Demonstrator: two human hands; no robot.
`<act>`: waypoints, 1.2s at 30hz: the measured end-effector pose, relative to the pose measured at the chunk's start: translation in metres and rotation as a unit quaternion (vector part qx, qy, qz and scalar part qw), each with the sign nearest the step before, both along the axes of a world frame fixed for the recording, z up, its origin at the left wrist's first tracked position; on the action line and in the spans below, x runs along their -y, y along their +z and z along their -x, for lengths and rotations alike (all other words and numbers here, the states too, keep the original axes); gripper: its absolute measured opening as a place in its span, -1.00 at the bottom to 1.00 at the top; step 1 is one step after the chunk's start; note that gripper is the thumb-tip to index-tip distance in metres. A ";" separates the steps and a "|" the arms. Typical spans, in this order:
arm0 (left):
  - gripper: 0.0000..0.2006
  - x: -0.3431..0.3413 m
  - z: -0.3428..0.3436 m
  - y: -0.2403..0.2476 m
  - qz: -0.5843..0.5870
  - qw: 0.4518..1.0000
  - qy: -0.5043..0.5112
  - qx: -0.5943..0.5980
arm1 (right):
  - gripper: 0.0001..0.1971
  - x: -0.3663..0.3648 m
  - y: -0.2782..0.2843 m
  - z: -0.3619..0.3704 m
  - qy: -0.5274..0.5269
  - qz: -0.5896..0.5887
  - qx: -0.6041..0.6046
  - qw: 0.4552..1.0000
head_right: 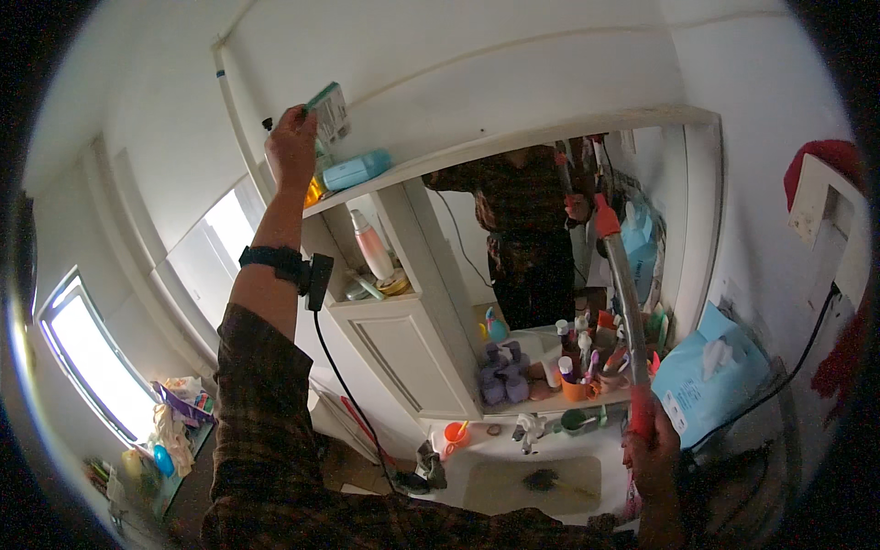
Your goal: The person cleans a bathroom mirror using a squeegee, then opens a cabinet and handles several bottles and containers.
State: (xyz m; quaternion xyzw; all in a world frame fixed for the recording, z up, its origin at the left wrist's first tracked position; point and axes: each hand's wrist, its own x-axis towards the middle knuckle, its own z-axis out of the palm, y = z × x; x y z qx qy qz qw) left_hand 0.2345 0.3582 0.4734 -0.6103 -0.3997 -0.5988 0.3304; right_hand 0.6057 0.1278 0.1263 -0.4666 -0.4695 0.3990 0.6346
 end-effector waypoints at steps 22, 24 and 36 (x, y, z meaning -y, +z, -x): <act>-0.76 0.105 0.019 -0.212 0.262 0.678 -0.552 0.410 | -0.48 0.006 0.002 0.007 0.039 -0.038 0.053 0.997; -0.77 0.108 0.021 -0.235 0.266 0.647 -0.567 0.435 | -0.48 0.010 0.009 0.012 0.042 -0.021 0.056 0.997; -0.90 0.134 0.016 -0.322 0.271 0.504 -0.592 0.568 | -0.50 0.015 -0.001 0.020 0.029 -0.011 0.096 0.995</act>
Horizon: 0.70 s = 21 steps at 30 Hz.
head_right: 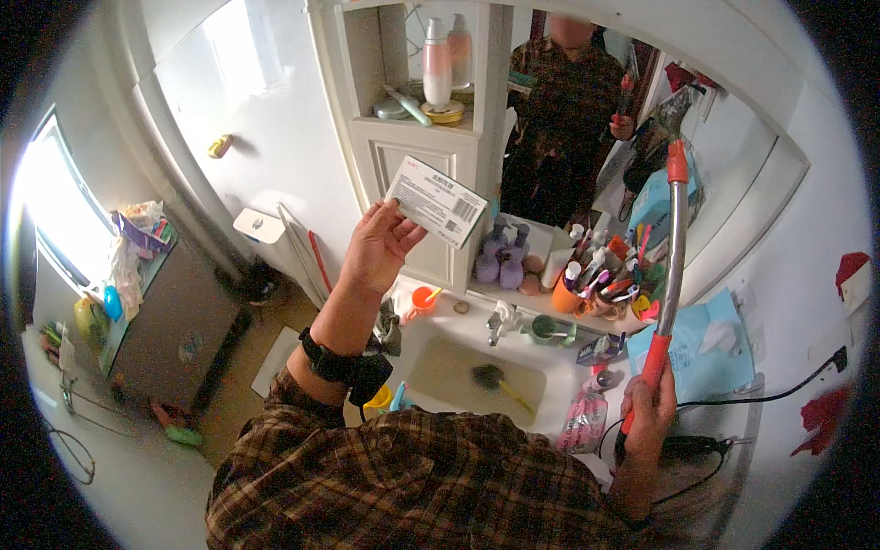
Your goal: The person cleans a bathroom mirror using a squeegee, then opens a cabinet and handles several bottles and containers.
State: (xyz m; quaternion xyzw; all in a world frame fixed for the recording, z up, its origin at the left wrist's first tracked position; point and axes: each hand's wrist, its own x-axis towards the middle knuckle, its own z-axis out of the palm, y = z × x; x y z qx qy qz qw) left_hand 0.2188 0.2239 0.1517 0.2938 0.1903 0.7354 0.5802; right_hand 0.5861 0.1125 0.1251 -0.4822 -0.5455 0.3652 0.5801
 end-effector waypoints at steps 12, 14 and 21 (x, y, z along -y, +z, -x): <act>-0.73 0.035 0.007 -0.018 -0.272 0.698 0.505 -0.428 | -0.52 -0.006 -0.004 0.003 0.009 0.019 -0.013 1.000; -0.68 0.047 0.009 -0.013 -0.288 0.626 0.554 -0.468 | -0.53 -0.008 -0.005 0.003 0.011 0.026 -0.015 0.999; -0.67 0.065 0.015 -0.025 -0.291 0.518 0.597 -0.539 | -0.56 -0.013 -0.001 0.012 0.008 0.030 -0.027 0.999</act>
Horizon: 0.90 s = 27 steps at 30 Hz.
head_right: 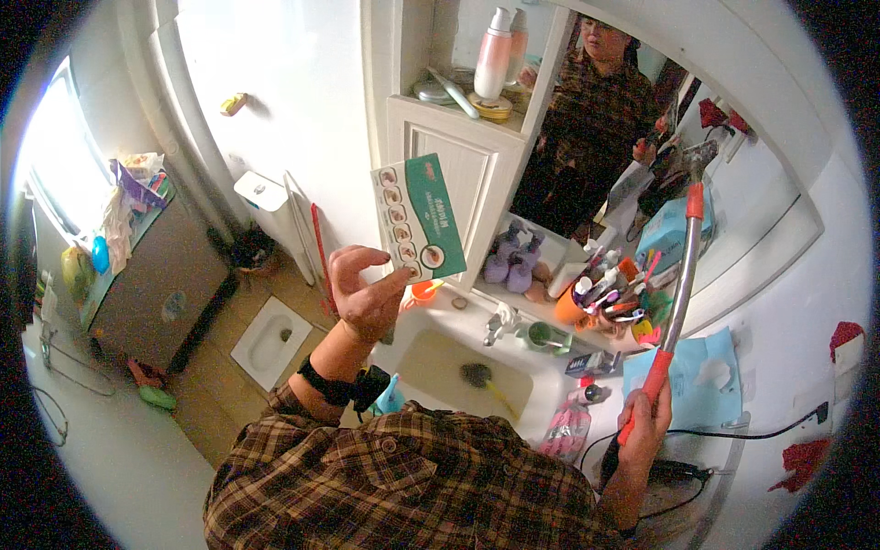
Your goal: The person cleans a bathroom mirror using a squeegee, then opens a cabinet and handles several bottles and containers.
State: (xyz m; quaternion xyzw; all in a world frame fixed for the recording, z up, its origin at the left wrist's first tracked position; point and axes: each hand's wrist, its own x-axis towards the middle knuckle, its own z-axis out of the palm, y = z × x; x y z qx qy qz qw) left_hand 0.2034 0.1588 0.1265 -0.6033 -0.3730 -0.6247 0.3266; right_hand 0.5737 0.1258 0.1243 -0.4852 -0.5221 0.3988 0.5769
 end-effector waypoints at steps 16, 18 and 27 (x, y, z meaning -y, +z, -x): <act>-0.70 -0.006 0.008 -0.028 0.039 0.999 -0.018 0.025 | -0.59 -0.002 0.000 0.012 0.000 0.018 0.004 1.000; -0.70 -0.007 0.009 -0.030 0.044 0.999 -0.015 0.026 | -0.58 -0.002 -0.001 0.013 -0.005 0.020 0.011 1.000; -0.70 -0.008 0.009 -0.035 0.051 0.998 -0.017 0.036 | -0.57 0.000 -0.003 0.014 -0.002 0.019 0.016 1.000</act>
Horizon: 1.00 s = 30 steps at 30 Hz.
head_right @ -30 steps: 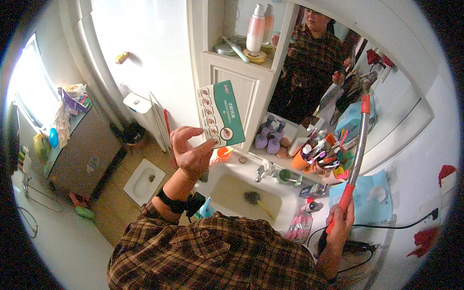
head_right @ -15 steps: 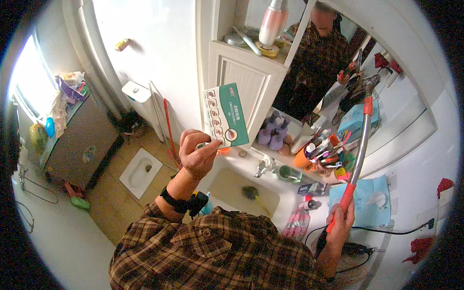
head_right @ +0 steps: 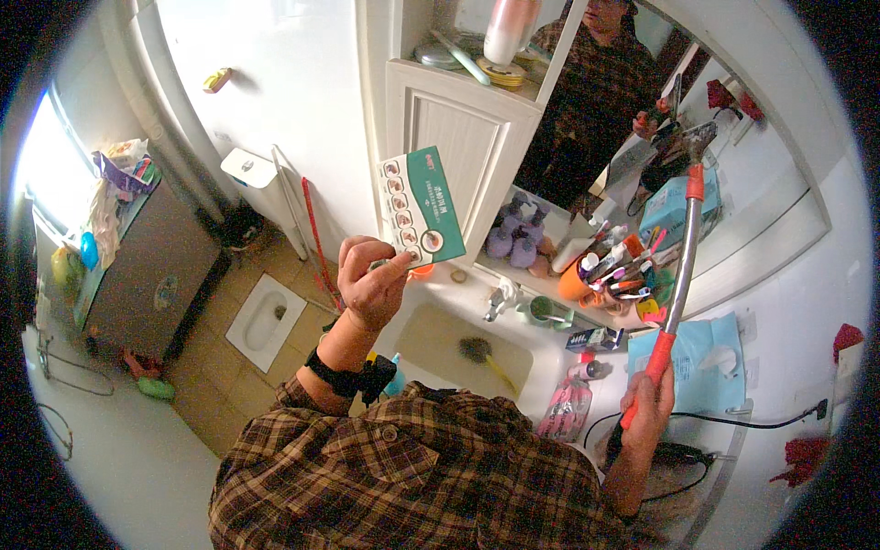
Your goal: The person cleans a bathroom mirror using a squeegee, then opens a cabinet and handles several bottles and containers.
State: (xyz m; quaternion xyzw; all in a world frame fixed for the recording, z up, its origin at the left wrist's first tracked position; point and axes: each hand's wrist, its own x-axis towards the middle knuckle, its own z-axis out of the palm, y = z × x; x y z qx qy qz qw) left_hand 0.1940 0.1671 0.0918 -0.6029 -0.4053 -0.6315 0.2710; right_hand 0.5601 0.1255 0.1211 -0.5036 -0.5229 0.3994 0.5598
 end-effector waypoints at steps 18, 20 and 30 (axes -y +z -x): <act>-0.69 0.003 0.008 -0.004 0.042 0.999 0.002 -0.007 | -0.52 0.011 -0.001 0.013 -0.053 0.016 -0.004 0.998; -0.70 0.000 0.011 -0.001 0.036 0.999 0.000 -0.012 | -0.52 0.014 0.000 0.013 -0.043 0.028 -0.006 0.999; -0.73 -0.040 0.035 0.047 0.009 0.998 0.044 -0.033 | -0.53 0.025 -0.007 0.003 -0.039 0.001 -0.003 0.999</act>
